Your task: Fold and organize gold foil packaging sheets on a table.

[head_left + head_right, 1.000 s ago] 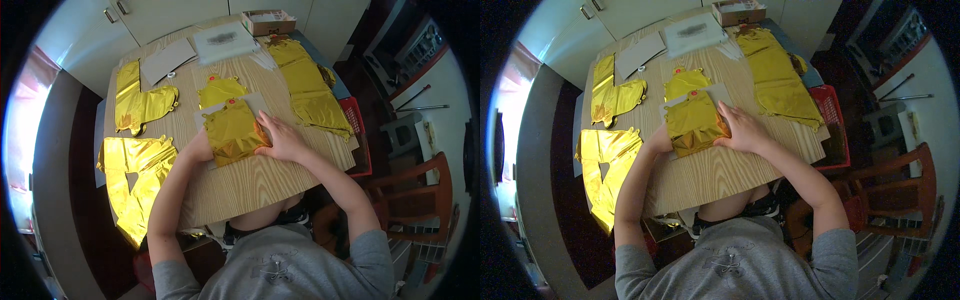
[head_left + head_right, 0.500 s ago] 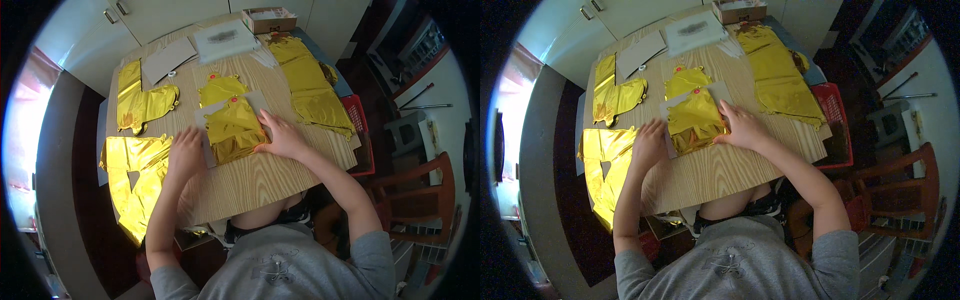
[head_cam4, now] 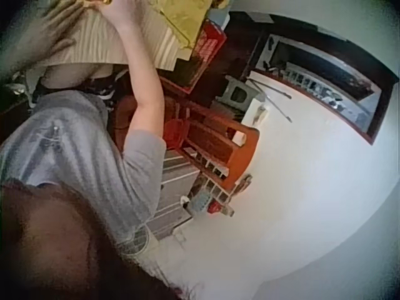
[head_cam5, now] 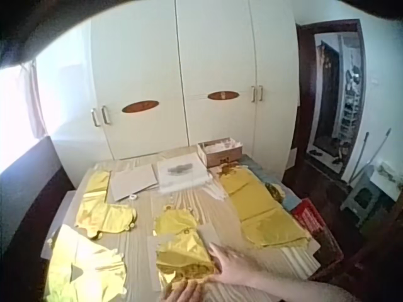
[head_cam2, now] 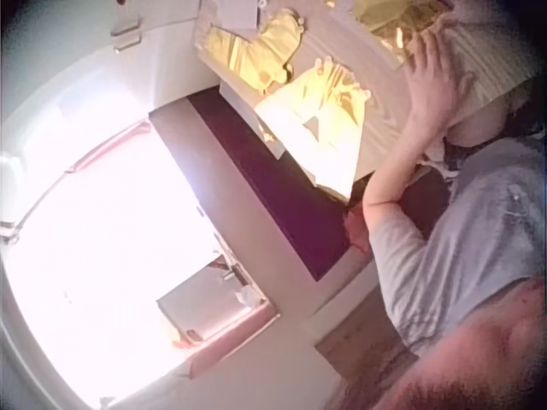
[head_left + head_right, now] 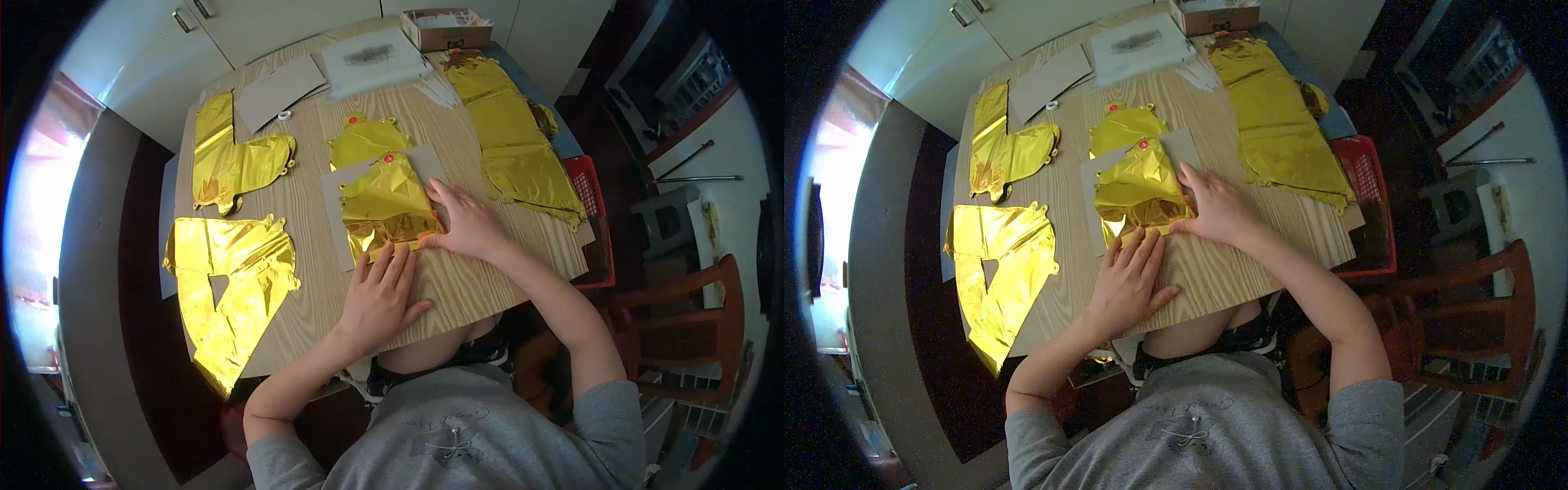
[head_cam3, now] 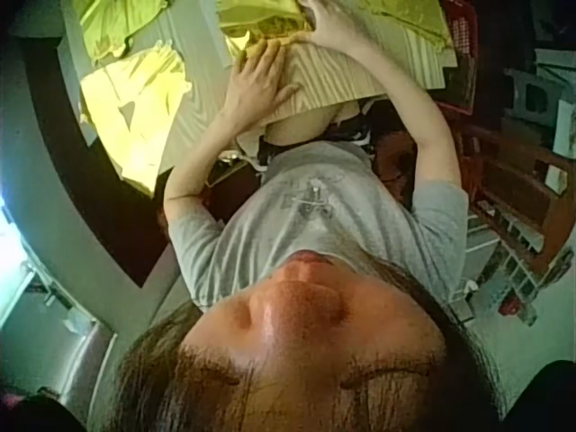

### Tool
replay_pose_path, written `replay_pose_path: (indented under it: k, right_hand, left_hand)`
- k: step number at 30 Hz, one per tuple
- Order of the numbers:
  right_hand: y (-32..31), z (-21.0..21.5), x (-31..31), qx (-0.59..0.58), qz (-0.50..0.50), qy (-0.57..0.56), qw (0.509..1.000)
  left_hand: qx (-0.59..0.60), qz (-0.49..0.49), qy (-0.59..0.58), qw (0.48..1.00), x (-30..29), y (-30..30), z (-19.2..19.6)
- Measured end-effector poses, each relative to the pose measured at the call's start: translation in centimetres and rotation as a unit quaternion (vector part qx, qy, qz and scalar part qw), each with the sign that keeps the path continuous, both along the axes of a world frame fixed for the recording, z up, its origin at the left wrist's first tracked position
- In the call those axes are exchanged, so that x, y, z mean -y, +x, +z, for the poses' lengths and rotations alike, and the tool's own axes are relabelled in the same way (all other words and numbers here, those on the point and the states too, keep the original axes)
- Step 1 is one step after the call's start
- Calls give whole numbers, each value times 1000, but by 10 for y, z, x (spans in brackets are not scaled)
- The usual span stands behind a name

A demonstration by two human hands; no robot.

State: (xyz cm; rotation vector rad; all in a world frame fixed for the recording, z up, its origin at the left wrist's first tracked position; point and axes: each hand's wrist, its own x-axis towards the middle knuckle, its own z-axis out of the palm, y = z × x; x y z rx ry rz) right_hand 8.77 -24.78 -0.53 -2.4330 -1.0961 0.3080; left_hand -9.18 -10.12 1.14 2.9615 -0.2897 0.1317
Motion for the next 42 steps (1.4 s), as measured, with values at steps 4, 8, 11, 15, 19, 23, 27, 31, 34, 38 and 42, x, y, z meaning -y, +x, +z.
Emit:
replay_pose_path:
  k: [4,8,11,15,19,23,27,31,34,38,42]
  right_hand:
    - [0,-2,0,11,-3,0,1000]
    - [1,0,-2,0,-13,1,1000]
    - [6,-4,-1,9,3,28,1000]
    - [9,-7,-1,18,9,53,998]
    - [7,-6,0,33,14,57,998]
    - [-7,-7,6,34,37,90,995]
    - [-44,9,25,-5,56,62,996]
    - [-63,2,38,31,75,93,992]
    - [-65,0,37,48,75,100,991]
    - [-62,4,34,-3,78,95,992]
    - [-54,6,30,8,83,131,988]
  left_hand:
    - [17,36,34,999,1,2,-5]
    - [-2,52,24,998,3,4,-6]
    - [-2,53,17,998,5,10,-5]
    - [13,61,0,998,2,19,-11]
    - [9,66,7,998,4,19,-12]
    - [7,68,7,998,14,2,-9]
    - [-18,87,-5,996,41,-36,-9]
    - [-28,91,-17,995,54,-52,-1]
    - [-7,83,-48,995,49,-43,-4]
    - [-18,92,-59,994,46,-37,-4]
    - [-27,88,-49,995,45,-36,1]
